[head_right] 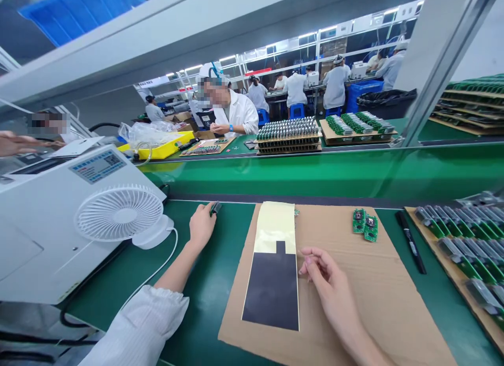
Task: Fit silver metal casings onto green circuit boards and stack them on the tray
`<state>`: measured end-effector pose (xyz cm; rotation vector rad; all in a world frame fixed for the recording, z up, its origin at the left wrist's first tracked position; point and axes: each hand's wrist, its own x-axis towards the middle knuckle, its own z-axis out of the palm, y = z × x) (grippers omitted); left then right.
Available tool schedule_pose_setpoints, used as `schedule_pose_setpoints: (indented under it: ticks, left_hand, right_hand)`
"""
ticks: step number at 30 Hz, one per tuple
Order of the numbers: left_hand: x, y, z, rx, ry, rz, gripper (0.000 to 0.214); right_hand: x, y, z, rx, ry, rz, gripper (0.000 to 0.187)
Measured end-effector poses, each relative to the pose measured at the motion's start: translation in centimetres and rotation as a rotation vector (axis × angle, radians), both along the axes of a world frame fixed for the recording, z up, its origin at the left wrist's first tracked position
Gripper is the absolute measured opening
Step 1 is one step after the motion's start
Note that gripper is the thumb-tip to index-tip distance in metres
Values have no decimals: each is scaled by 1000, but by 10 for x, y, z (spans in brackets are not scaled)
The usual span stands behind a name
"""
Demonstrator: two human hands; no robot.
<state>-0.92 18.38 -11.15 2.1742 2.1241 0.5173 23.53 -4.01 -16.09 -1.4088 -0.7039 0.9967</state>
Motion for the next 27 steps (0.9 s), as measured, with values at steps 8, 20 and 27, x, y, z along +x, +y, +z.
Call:
schedule_pose_setpoints:
  ticks: [8, 20, 27]
  left_hand:
    - [30, -44, 2, -45, -251, -133, 38]
    - [108, -118, 17, -636, -1084, -425, 54]
    - [116, -134, 8, -861, -1361, -426, 47]
  right_hand:
    - [-2, 5, -9, 43, -275, 3, 36]
    - [2, 6, 16, 149, -212, 47, 20]
    - [12, 4, 19, 333, -779, -164, 20]
